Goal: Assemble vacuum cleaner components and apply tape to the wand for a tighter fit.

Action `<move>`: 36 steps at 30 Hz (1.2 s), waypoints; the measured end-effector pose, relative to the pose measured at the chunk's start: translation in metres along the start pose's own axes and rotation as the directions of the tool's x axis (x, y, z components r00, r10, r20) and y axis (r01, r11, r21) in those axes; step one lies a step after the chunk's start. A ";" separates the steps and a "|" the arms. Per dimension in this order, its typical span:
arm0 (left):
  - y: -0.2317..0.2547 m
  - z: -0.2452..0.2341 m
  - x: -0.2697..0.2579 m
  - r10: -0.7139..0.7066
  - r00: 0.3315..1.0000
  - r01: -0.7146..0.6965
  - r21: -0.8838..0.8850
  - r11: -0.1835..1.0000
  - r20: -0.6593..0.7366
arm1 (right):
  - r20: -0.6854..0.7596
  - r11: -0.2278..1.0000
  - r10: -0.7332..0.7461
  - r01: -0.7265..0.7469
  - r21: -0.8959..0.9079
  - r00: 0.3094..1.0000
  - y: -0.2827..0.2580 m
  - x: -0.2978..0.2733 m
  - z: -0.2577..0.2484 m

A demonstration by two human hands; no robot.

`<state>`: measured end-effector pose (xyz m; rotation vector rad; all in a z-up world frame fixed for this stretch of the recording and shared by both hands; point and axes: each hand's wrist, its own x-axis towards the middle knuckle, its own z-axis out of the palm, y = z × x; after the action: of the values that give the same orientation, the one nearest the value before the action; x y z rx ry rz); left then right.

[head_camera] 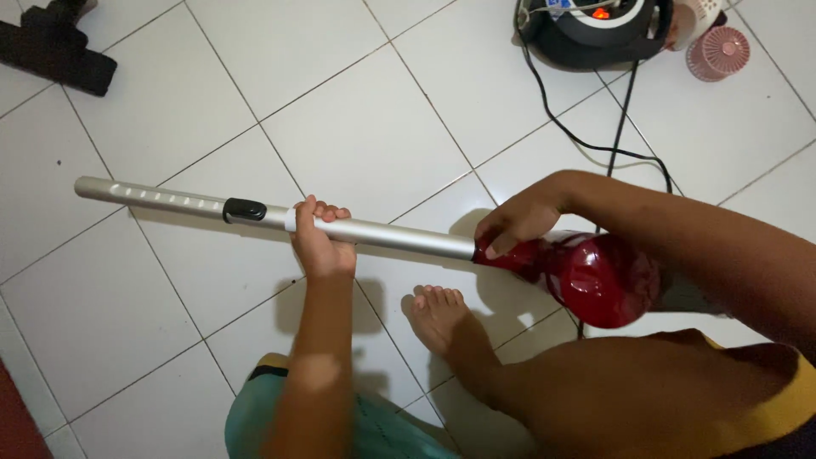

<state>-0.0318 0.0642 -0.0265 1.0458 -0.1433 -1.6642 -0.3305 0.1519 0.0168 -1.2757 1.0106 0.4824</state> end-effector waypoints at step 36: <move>0.117 -0.071 0.093 0.073 0.997 -0.074 -0.070 0.995 -0.026 | -0.116 0.899 0.069 -0.011 0.439 0.991 -0.018 0.006 0.023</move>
<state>0.1017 -0.0293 -0.0541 0.9945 -0.1056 -1.5793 -0.3053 0.1675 0.0210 -0.8892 1.1787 0.1852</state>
